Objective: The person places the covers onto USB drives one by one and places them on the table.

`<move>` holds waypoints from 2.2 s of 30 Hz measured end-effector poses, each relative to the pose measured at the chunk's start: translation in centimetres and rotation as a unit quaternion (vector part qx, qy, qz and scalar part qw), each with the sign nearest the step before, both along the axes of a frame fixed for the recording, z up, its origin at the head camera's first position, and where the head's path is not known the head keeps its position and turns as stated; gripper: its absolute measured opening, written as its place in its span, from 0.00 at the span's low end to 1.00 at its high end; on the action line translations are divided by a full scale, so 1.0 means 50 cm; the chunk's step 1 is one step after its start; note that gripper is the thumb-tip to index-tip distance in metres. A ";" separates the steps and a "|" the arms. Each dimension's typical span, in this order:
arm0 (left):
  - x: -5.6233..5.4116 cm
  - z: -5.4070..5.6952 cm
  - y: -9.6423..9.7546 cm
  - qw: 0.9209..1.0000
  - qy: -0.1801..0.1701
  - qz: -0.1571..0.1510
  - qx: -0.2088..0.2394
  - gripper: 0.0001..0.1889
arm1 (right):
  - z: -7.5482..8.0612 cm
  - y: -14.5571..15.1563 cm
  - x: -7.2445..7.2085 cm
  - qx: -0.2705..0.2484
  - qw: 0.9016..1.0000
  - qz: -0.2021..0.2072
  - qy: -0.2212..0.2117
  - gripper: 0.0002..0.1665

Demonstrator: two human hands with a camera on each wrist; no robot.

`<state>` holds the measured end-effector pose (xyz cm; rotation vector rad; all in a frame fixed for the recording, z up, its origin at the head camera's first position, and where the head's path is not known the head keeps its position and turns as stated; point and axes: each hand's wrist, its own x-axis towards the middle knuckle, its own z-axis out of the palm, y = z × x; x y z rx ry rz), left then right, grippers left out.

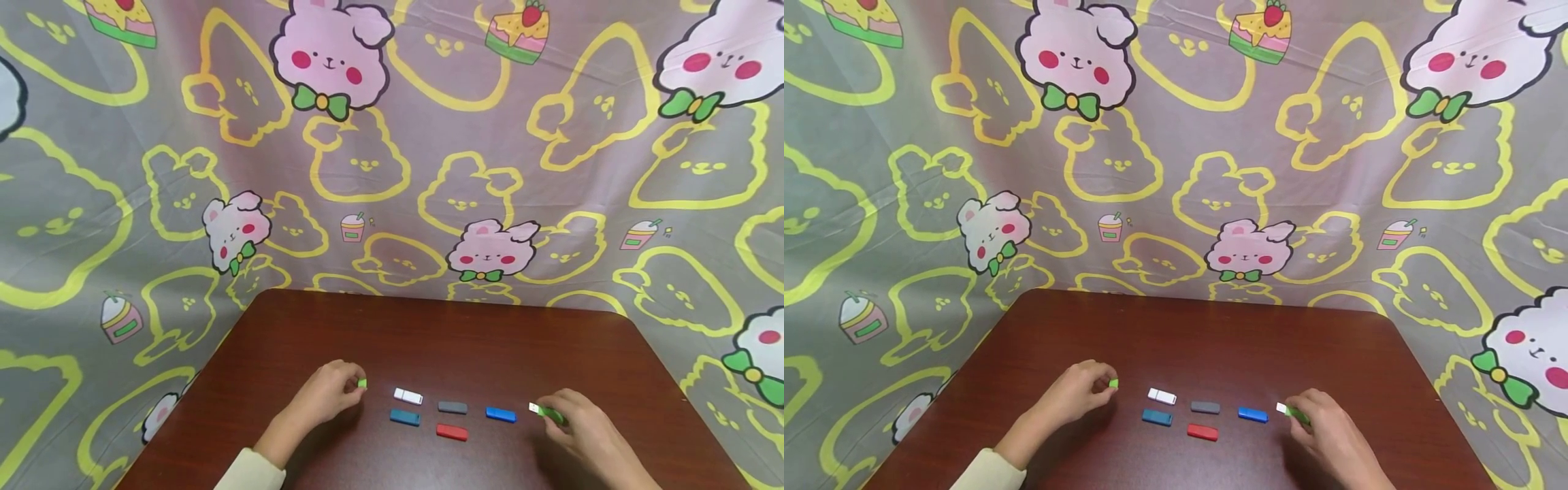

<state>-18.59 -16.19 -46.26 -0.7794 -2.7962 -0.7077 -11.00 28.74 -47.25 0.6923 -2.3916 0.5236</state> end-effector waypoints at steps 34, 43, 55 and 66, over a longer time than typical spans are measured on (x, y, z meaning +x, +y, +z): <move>0.033 -0.008 0.151 0.990 0.084 -0.115 0.017 0.06 | 0.019 -0.175 -0.015 -0.024 0.996 0.083 0.019 0.20; 0.041 -0.007 0.178 0.985 0.103 -0.138 0.012 0.06 | 0.017 -0.198 -0.019 -0.025 0.994 0.103 0.022 0.19; 0.048 -0.004 0.204 0.982 0.098 -0.160 0.015 0.07 | 0.021 -0.226 -0.015 -0.029 0.992 0.119 0.005 0.18; 0.049 -0.009 0.211 0.976 0.121 -0.177 0.027 0.09 | 0.020 -0.232 -0.013 -0.023 0.994 0.109 -0.001 0.18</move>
